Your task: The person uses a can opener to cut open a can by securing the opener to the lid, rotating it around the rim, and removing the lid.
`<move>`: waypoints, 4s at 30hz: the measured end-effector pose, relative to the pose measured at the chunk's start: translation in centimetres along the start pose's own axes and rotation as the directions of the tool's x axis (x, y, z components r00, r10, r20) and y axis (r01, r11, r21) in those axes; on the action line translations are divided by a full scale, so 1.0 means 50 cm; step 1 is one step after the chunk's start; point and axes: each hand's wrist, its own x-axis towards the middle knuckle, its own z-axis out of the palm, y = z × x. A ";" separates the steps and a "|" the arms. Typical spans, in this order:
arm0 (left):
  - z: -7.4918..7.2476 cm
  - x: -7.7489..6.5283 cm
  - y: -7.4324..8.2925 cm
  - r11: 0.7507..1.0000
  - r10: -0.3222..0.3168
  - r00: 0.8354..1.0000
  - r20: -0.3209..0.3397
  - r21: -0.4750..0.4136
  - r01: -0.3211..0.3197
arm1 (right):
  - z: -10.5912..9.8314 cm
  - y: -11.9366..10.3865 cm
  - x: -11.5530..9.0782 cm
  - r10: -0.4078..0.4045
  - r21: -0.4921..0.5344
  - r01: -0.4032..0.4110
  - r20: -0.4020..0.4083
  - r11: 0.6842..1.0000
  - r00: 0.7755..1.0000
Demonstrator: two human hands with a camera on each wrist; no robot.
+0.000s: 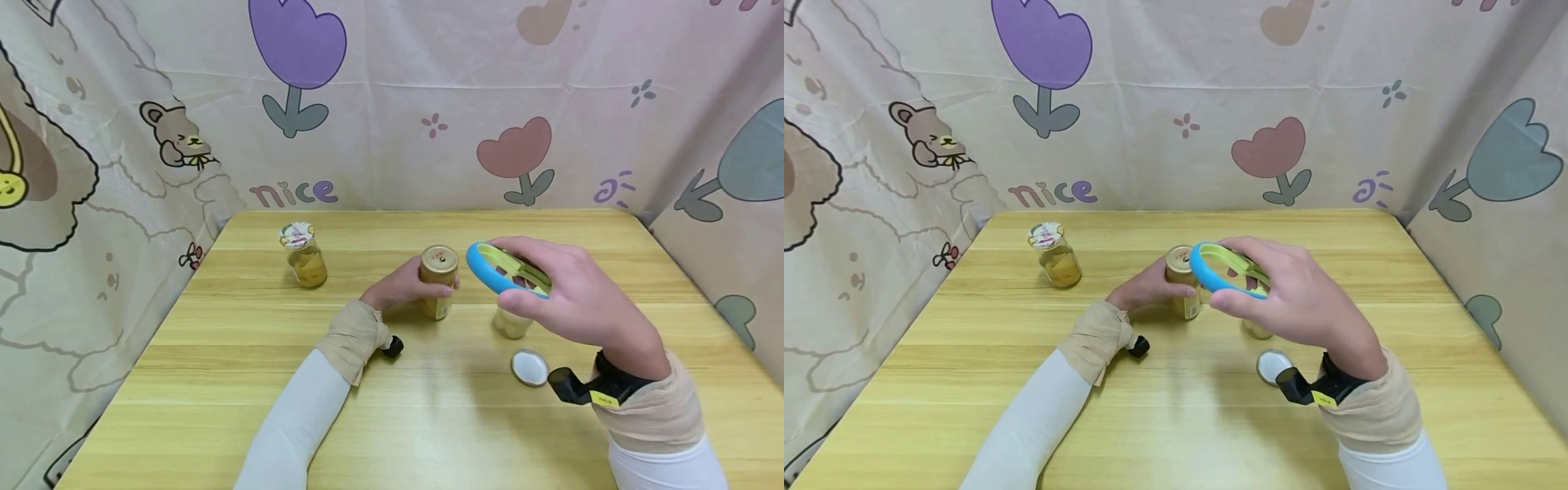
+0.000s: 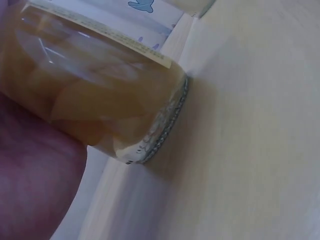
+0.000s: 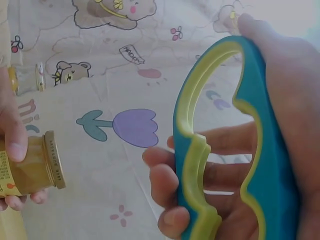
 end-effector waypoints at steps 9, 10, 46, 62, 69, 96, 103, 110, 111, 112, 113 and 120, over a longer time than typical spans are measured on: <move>0.010 -0.002 0.001 1.000 -0.005 1.000 0.026 -0.010 0.005 | 0.015 -0.011 0.011 0.093 -0.090 -0.090 0.024 0.992 0.995; 0.011 -0.002 0.001 1.000 -0.005 1.000 0.026 -0.009 0.005 | 0.018 -0.013 0.014 0.106 -0.094 -0.103 0.030 0.990 0.994; 0.047 -0.029 0.002 0.998 0.057 0.998 0.006 0.025 -0.057 | 0.193 -0.023 0.072 0.413 -0.535 -0.362 -0.028 0.763 0.910; 0.053 -0.035 0.006 0.998 0.059 0.998 -0.003 0.032 -0.059 | 0.201 -0.006 0.066 0.362 -0.533 -0.318 -0.024 0.784 0.932; 0.050 -0.038 0.001 0.994 0.076 0.997 0.007 0.073 -0.076 | 0.198 -0.002 0.066 0.341 -0.533 -0.292 -0.008 0.794 0.940; 0.034 -0.054 0.006 0.999 -0.031 0.982 0.184 0.031 0.025 | 0.180 0.004 0.052 0.178 -0.541 -0.084 0.125 0.837 0.976; 0.028 -0.056 0.010 0.997 -0.033 0.971 0.235 0.073 0.016 | 0.177 0.008 0.051 0.133 -0.522 -0.031 0.161 0.852 0.978; 0.032 -0.056 0.012 0.998 -0.049 0.950 0.309 0.062 0.031 | 0.171 0.009 0.043 0.087 -0.506 0.024 0.194 0.862 0.977; 0.031 -0.056 0.013 0.997 -0.054 0.945 0.322 0.063 0.035 | 0.169 0.008 0.042 0.076 -0.508 0.036 0.198 0.860 0.977; 0.031 -0.057 0.015 0.997 -0.058 0.941 0.335 0.064 0.038 | 0.168 0.007 0.041 0.065 -0.510 0.048 0.201 0.859 0.977; 0.030 -0.058 0.017 0.997 -0.062 0.937 0.345 0.066 0.042 | 0.167 0.006 0.041 0.054 -0.510 0.060 0.204 0.858 0.977; 0.028 -0.061 0.023 0.998 -0.062 0.924 0.376 0.047 0.048 | 0.164 0.005 0.043 -0.015 -0.513 0.123 0.210 0.850 0.978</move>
